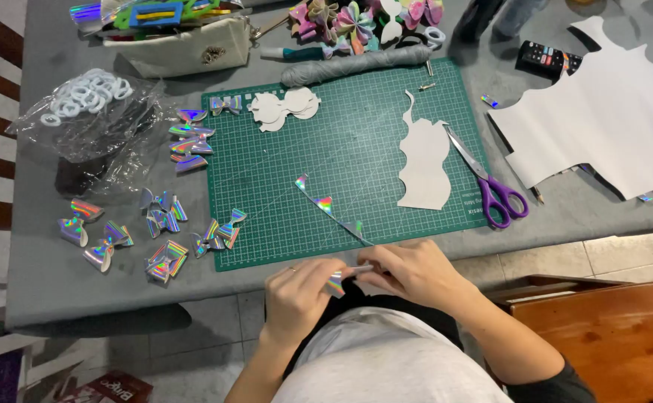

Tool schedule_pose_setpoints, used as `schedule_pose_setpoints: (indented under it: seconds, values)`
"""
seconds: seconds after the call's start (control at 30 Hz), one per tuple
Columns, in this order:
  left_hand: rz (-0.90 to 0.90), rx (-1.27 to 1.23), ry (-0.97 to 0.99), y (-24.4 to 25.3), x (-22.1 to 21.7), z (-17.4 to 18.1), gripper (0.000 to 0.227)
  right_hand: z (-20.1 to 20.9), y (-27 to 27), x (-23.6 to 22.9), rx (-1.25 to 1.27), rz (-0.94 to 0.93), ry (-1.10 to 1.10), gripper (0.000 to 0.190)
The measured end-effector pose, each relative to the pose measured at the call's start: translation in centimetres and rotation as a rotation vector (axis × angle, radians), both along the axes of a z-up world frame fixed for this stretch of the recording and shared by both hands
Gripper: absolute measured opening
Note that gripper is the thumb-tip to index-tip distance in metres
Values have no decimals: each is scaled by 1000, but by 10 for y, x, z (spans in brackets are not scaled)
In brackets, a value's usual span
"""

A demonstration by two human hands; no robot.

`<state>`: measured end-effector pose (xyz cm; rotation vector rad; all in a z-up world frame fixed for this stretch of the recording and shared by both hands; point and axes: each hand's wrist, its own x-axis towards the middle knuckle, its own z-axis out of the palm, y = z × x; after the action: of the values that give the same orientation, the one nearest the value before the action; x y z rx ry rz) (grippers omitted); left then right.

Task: Cutting out paper or vinyl templates for bows using scissors on a cutting mat.

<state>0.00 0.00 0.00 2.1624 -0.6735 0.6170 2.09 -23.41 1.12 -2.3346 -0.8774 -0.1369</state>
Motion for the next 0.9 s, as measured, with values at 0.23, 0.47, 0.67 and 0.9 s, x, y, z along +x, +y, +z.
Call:
schedule_pose_setpoints:
  seconds: [0.23, 0.47, 0.67, 0.9]
  values:
    - [116, -160, 69, 28, -6, 29, 19, 33, -41, 15, -160, -6, 198, 40]
    - [70, -449, 495, 17, 6, 2, 6, 72, -88, 30, -99, -112, -132, 35]
    - [77, -339, 745, 7, 36, -8, 14, 63, -128, 62, -305, -410, -363, 36]
    - [230, 211, 606, 0, 68, -27, 24, 80, -70, 105, -475, -347, -614, 51]
